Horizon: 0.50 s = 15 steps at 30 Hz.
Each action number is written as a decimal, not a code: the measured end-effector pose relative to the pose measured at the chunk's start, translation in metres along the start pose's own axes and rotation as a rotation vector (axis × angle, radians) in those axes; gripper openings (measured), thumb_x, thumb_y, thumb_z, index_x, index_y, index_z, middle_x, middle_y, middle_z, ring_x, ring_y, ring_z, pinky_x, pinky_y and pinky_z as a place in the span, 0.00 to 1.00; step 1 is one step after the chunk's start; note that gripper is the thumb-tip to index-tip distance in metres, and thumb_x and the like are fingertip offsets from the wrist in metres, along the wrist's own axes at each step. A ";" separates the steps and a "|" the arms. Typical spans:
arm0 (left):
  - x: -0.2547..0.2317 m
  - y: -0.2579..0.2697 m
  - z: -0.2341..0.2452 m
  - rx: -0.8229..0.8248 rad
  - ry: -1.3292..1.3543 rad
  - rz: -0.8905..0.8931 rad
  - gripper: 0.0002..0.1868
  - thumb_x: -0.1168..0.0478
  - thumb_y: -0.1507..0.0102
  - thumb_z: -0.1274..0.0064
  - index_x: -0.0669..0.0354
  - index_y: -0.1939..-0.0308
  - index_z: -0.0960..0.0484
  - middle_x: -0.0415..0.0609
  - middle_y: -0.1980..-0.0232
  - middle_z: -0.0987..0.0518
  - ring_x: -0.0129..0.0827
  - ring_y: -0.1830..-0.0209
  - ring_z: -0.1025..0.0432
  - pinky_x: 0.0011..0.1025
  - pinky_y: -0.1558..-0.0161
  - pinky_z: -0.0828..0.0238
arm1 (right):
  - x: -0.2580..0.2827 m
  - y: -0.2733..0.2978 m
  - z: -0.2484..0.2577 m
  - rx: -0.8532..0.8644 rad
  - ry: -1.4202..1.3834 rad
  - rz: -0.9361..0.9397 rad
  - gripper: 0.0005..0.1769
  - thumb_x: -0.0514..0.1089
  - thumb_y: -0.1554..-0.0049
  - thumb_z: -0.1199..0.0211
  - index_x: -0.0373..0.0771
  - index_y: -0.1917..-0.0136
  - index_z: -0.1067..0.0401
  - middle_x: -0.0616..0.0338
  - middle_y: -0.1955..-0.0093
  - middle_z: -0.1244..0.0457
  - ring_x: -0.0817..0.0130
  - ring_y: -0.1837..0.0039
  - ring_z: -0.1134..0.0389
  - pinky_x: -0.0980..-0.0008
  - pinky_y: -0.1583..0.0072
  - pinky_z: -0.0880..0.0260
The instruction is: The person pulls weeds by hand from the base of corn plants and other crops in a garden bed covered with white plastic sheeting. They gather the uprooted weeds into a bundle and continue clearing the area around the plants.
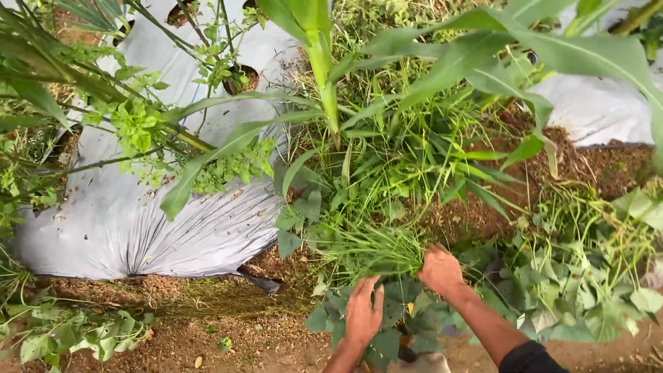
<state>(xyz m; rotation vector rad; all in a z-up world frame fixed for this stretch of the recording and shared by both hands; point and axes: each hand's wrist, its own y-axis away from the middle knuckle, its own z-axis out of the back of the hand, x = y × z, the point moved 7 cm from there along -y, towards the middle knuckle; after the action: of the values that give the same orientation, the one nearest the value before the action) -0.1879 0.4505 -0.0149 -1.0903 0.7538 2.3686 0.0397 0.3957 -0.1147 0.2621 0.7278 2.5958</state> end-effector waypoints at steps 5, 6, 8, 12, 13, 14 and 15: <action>-0.053 -0.039 0.007 -0.244 0.077 -0.297 0.21 0.49 0.30 0.56 0.62 0.44 0.24 0.56 0.47 0.20 0.45 0.47 0.23 0.46 0.46 0.26 | 0.013 -0.033 0.076 -0.128 -0.272 -0.104 0.09 0.48 0.42 0.32 0.41 0.57 0.24 0.65 0.68 0.32 0.72 0.68 0.29 0.76 0.66 0.22; -0.072 -0.037 0.014 -0.254 0.080 -0.287 0.21 0.49 0.30 0.56 0.62 0.44 0.24 0.56 0.47 0.20 0.45 0.47 0.23 0.46 0.46 0.26 | 0.024 -0.043 0.065 -0.122 -0.265 -0.093 0.09 0.48 0.42 0.32 0.41 0.57 0.24 0.65 0.68 0.32 0.72 0.68 0.29 0.76 0.66 0.22; -0.076 -0.040 0.019 -0.208 0.604 0.218 0.32 0.49 0.38 0.46 0.57 0.33 0.36 0.52 0.34 0.25 0.39 0.36 0.27 0.40 0.34 0.26 | 0.042 -0.061 0.059 -0.282 -0.234 -0.086 0.11 0.45 0.49 0.33 0.44 0.71 0.28 0.66 0.75 0.38 0.75 0.73 0.35 0.75 0.70 0.29; -0.052 -0.054 0.004 -0.120 0.874 0.815 0.55 0.30 0.44 0.49 0.56 0.23 0.47 0.57 0.25 0.32 0.43 0.24 0.35 0.42 0.26 0.35 | 0.104 -0.028 0.073 -0.185 -0.681 0.025 0.18 0.27 0.35 0.53 0.33 0.33 0.36 0.53 0.61 0.31 0.65 0.68 0.30 0.69 0.70 0.26; -0.048 -0.053 0.008 -0.127 0.866 0.897 0.52 0.30 0.45 0.47 0.61 0.28 0.37 0.57 0.29 0.26 0.43 0.29 0.30 0.39 0.28 0.32 | 0.119 -0.041 0.052 -0.225 -0.483 0.222 0.19 0.36 0.39 0.44 0.34 0.34 0.33 0.43 0.41 0.41 0.50 0.45 0.40 0.57 0.46 0.38; -0.044 -0.052 0.012 -0.137 0.855 0.978 0.50 0.29 0.46 0.46 0.66 0.34 0.27 0.57 0.34 0.21 0.43 0.34 0.24 0.37 0.31 0.28 | 0.136 -0.052 0.027 -0.262 -0.281 0.417 0.24 0.44 0.42 0.34 0.35 0.34 0.30 0.33 0.21 0.52 0.35 0.22 0.50 0.45 0.22 0.50; -0.044 -0.058 0.018 -0.135 0.850 0.977 0.50 0.29 0.46 0.46 0.66 0.34 0.27 0.57 0.34 0.21 0.43 0.34 0.24 0.37 0.31 0.28 | 0.136 -0.036 0.069 -0.264 -0.286 0.414 0.24 0.44 0.42 0.34 0.35 0.34 0.30 0.33 0.21 0.52 0.35 0.22 0.50 0.45 0.22 0.50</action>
<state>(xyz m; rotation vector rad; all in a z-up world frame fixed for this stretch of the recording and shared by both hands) -0.1382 0.4998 0.0121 -2.2235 1.7502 2.6248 -0.0490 0.5161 -0.0665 0.7497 0.2426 2.9083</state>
